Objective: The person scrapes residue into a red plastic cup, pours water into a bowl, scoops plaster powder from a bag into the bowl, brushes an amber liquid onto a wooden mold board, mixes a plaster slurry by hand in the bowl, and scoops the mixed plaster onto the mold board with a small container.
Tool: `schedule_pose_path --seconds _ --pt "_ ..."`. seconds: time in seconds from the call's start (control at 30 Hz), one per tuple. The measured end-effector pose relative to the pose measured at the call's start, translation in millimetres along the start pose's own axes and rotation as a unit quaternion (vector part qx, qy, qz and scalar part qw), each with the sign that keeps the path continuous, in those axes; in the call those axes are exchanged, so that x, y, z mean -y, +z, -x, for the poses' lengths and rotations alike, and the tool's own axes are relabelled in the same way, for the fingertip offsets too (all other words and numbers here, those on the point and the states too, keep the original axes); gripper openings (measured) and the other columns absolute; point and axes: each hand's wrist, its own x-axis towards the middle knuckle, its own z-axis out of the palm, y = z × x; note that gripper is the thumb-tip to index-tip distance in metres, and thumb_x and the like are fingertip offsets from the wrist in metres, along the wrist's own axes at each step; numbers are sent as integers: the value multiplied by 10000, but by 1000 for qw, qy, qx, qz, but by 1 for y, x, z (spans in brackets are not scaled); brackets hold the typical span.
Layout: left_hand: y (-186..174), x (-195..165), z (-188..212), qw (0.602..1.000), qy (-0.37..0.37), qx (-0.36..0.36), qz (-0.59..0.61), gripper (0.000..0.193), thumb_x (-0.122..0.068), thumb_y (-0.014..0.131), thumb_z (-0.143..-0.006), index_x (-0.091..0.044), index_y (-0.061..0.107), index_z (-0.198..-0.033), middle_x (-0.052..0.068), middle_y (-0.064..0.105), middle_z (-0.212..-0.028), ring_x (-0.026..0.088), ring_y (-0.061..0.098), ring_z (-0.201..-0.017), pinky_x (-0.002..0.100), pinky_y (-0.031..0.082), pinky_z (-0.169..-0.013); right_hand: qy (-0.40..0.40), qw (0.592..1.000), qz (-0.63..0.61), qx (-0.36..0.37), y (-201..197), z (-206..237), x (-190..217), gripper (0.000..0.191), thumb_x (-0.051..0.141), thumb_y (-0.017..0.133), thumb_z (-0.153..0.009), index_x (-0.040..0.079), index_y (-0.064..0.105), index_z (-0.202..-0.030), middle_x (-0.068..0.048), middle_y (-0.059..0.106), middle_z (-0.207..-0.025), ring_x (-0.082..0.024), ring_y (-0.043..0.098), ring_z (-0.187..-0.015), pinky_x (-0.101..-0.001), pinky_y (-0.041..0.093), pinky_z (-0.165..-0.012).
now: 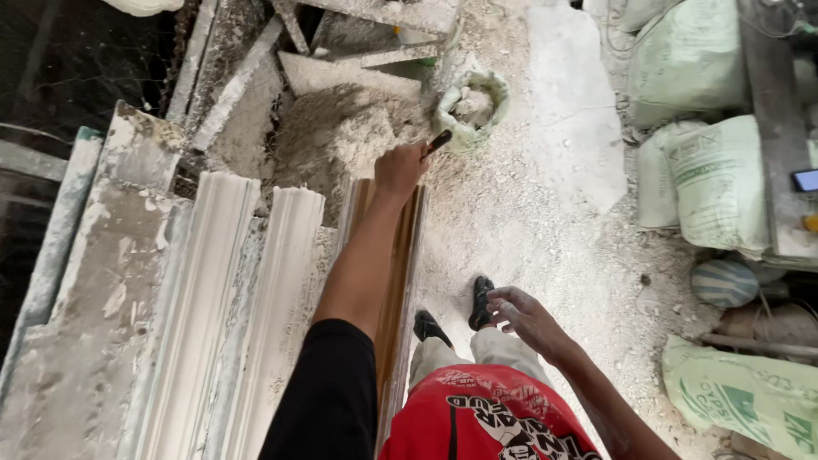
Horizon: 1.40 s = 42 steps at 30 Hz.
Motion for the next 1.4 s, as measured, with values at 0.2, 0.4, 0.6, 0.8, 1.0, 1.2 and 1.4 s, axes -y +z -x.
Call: schedule_pose_path --seconds 0.2,0.4,0.6,0.8,1.0,1.2,1.4 --pt "8 19 69 995 -21 99 1 306 -352 669 -1064 -74 744 -961 67 673 -680 162 577 -549 367 495 -533 -17 994 -102 -26 6 27 -47 497 343 486 -986 12 544 -1352 -213 664 -1234 -307 679 -1113 -445 599 -938" --pt "21 37 249 990 74 -36 116 346 -315 706 -865 -169 761 -1174 118 775 -920 316 733 -793 440 583 -721 -14 992 -126 -21 28 46 -85 531 354 547 -951 32 542 -1373 -200 678 -1246 -297 671 -1117 -442 547 -925" --pt "11 21 441 986 -63 112 107 435 -382 721 -851 -267 729 -1270 98 763 -872 302 729 -751 425 582 -697 -86 989 -113 27 58 92 -111 563 399 538 -951 26 532 -1373 -178 661 -1240 -283 671 -1121 -441 563 -921" --pt "30 21 610 991 -23 90 92 353 -361 726 -863 -221 734 -1188 91 757 -1002 298 708 -894 444 544 -757 -134 985 -60 90 107 146 -188 533 380 535 -969 14 551 -1357 -183 658 -1221 -290 668 -1108 -437 560 -918" --pt "36 -3 790 964 -211 144 69 340 -442 762 -819 -216 754 -1073 48 768 -956 283 712 -916 514 501 -902 -124 981 -30 150 181 242 -301 537 380 499 -983 4 544 -1363 -192 660 -1230 -299 671 -1115 -438 572 -924" --pt "24 -21 954 949 -255 183 16 334 -484 770 -823 -271 754 -1079 19 778 -995 290 685 -1017 786 265 -1013 -136 968 18 212 251 330 -366 563 416 479 -976 8 543 -1359 -197 666 -1231 -314 684 -1121 -449 579 -930" --pt "35 -37 1135 926 -324 193 -7 350 -546 753 -811 -343 751 -1096 -15 760 -1089 299 661 -1145 808 223 -1088 -161 949 53 266 342 401 -431 588 460 456 -979 21 533 -1364 -203 640 -1246 -315 678 -1134 -449 590 -943"
